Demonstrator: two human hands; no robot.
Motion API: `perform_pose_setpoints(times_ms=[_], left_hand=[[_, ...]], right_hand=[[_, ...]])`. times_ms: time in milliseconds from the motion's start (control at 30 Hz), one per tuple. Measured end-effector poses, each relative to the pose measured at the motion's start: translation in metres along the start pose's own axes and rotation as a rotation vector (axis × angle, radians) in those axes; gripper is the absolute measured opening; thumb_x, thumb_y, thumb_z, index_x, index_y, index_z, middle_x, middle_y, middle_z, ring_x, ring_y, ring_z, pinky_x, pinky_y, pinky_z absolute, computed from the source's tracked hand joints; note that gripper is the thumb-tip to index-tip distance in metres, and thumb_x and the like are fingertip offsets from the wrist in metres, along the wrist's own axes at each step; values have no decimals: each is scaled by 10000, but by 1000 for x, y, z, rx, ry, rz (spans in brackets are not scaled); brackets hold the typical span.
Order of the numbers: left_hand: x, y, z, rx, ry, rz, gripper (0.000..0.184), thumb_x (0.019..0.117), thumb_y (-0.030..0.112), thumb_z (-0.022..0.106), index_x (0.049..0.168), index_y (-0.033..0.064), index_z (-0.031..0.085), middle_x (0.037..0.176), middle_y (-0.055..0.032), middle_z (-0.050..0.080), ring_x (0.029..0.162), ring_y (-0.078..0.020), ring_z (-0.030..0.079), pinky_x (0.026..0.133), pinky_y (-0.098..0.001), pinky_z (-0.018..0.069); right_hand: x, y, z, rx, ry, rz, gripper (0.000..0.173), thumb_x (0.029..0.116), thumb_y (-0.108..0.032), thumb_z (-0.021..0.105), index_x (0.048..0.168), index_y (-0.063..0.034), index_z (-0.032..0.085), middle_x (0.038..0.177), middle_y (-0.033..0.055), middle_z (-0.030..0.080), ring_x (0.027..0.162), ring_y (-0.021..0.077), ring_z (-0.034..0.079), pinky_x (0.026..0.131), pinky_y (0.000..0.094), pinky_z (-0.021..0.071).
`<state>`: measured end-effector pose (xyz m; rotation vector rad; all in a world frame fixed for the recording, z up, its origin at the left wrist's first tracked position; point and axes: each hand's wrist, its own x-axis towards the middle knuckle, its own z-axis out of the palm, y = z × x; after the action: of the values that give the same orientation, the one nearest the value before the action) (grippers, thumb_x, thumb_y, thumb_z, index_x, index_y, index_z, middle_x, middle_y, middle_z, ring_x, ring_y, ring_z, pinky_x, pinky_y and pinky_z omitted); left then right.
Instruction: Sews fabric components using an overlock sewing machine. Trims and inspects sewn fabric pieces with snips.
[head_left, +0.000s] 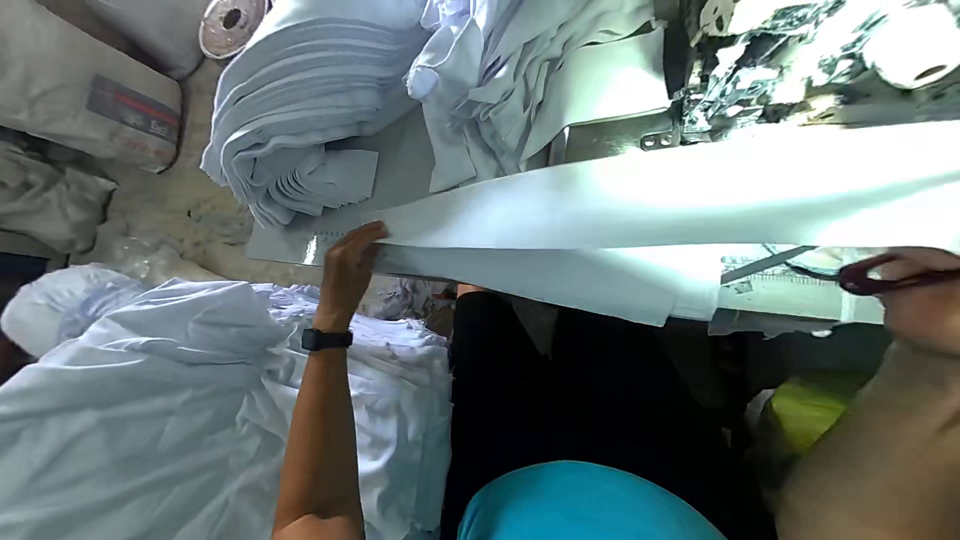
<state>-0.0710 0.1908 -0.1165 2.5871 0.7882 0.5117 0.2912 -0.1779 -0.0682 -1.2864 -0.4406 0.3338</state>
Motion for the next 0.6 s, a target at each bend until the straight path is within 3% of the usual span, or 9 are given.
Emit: perform_pose_setpoints(times_ms=[100, 133, 167, 233, 300, 400, 500, 567, 600], left_hand=[[10, -11, -14, -143, 97, -218, 285, 1033, 85, 536, 1201, -111, 658, 1190, -247, 692, 1127, -318, 668, 1025, -475, 501], [12, -12, -17, -280, 232, -314, 292, 1024, 94, 555, 1211, -115, 634, 1146, -194, 699, 1064, -233, 673, 980, -408, 524], [17, -14, -18, -482, 419, -397, 252, 1023, 103, 544, 1207, -60, 602, 1041, -58, 684, 941, -95, 659, 880, -301, 547], [31, -11, -27, -986, 724, -438, 191, 1101, 139, 382, 1219, 70, 516, 998, 27, 661, 906, -58, 664, 849, -277, 580], [47, -3, -35, -1294, 826, -291, 345, 1136, 231, 197, 1072, 156, 528, 881, 59, 687, 823, -36, 681, 774, -215, 578], [74, 42, -21, -1373, 580, 44, 337, 1121, 193, 232, 1095, 168, 566, 952, 61, 721, 914, -80, 694, 881, -260, 568], [71, 125, 5, -996, 36, 170, 172, 1044, 187, 528, 1146, 230, 660, 1039, 117, 688, 939, -21, 661, 833, -208, 562], [72, 178, 28, -806, -149, 265, 118, 896, 57, 720, 991, 121, 691, 893, 78, 710, 759, 14, 663, 683, -162, 571], [76, 195, 40, -792, -217, 322, 90, 852, 17, 753, 919, 57, 707, 895, 35, 733, 797, -10, 690, 735, -190, 591]], right_hand=[[-4, 7, 19, -120, -35, -2, 236, 893, 4, 658, 1004, -203, 672, 820, -126, 693, 566, -4, 595, 499, 168, 532], [-10, 12, 25, -154, -45, 15, 267, 859, 38, 669, 978, -200, 693, 813, -136, 700, 543, -11, 582, 478, 163, 519], [-16, 20, 30, -171, -55, 23, 274, 836, 68, 680, 947, -180, 720, 812, -129, 713, 534, -8, 580, 471, 170, 515], [-27, 43, 35, -263, -104, -7, 219, 835, 50, 672, 908, -151, 722, 890, -127, 709, 593, -35, 589, 510, 155, 522], [-34, 61, 42, -443, -180, -83, 130, 859, 24, 611, 901, -51, 708, 964, -40, 679, 704, -42, 595, 604, 138, 516], [-34, 66, 51, -613, -329, -169, 229, 892, 66, 528, 975, 41, 740, 1064, 134, 703, 901, 82, 665, 783, 218, 554], [-31, 52, 58, -466, -403, -187, 188, 905, -9, 572, 965, -2, 750, 1030, 51, 700, 827, -2, 633, 700, 135, 532], [-30, 41, 62, -353, -454, -242, 153, 927, -137, 690, 954, 2, 748, 992, 25, 691, 767, -31, 608, 643, 109, 518], [-30, 37, 64, -327, -473, -272, 221, 903, -209, 756, 958, 4, 748, 987, 23, 691, 751, -39, 590, 625, 101, 499]])
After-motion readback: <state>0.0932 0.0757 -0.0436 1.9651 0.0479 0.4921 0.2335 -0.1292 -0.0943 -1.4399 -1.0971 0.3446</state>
